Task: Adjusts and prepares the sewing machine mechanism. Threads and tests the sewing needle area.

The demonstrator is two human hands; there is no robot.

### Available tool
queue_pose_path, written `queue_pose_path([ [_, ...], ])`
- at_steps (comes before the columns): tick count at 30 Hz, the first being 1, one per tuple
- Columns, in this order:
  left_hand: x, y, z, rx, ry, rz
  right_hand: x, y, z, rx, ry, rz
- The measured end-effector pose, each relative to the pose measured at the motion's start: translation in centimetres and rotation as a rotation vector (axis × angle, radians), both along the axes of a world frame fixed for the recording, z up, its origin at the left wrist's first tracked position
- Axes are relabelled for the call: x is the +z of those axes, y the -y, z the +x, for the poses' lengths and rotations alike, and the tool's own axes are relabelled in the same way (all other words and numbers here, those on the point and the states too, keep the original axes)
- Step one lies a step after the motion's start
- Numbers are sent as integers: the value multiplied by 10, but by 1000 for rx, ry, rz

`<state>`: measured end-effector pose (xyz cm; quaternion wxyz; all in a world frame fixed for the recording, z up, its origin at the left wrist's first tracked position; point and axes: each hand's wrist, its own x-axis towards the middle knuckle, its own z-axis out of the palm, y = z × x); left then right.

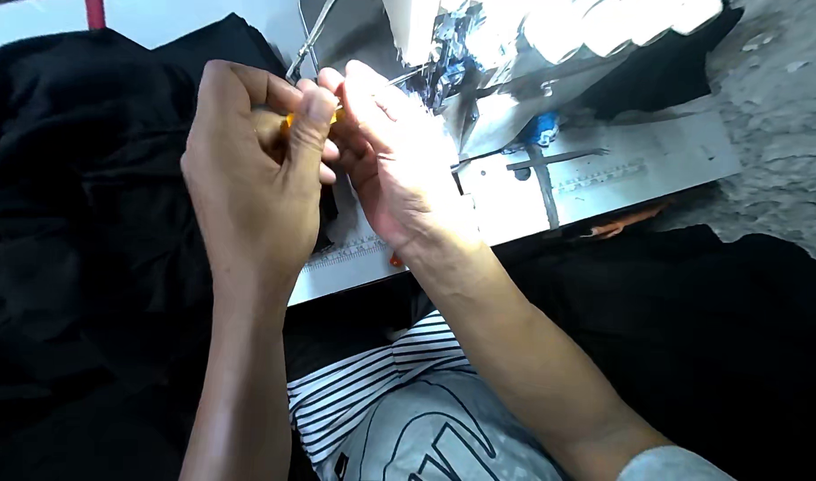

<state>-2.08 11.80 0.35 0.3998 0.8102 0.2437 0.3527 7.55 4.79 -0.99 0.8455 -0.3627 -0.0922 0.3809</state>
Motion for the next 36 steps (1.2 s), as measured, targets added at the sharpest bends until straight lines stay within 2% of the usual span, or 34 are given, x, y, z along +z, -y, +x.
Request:
queue_pose_path([
  [2, 0, 5, -11, -12, -58, 151, 1, -2, -3, -43, -37, -1],
  [5, -9, 7, -13, 19, 49, 187, -1, -2, -7, -65, -13, 5],
  [10, -16, -1, -4, 96, 65, 150, -6, 4, -23, 86, 38, -8],
  [20, -18, -11, -2, 117, 17, 53, -7, -1, -25, 72, -22, 32],
  [24, -19, -16, -7, 73, 24, 49, -7, -5, -28, 23, -60, 8],
  [28, -13, -16, -21, -100, 77, 115, -4, -7, -27, 6, -112, -14],
  [32, -18, -15, -16, -2, 126, 94, -7, -7, -21, 100, -121, 108],
  [36, -16, -4, -8, 126, 41, 30, -12, -5, -12, 118, -8, 170],
])
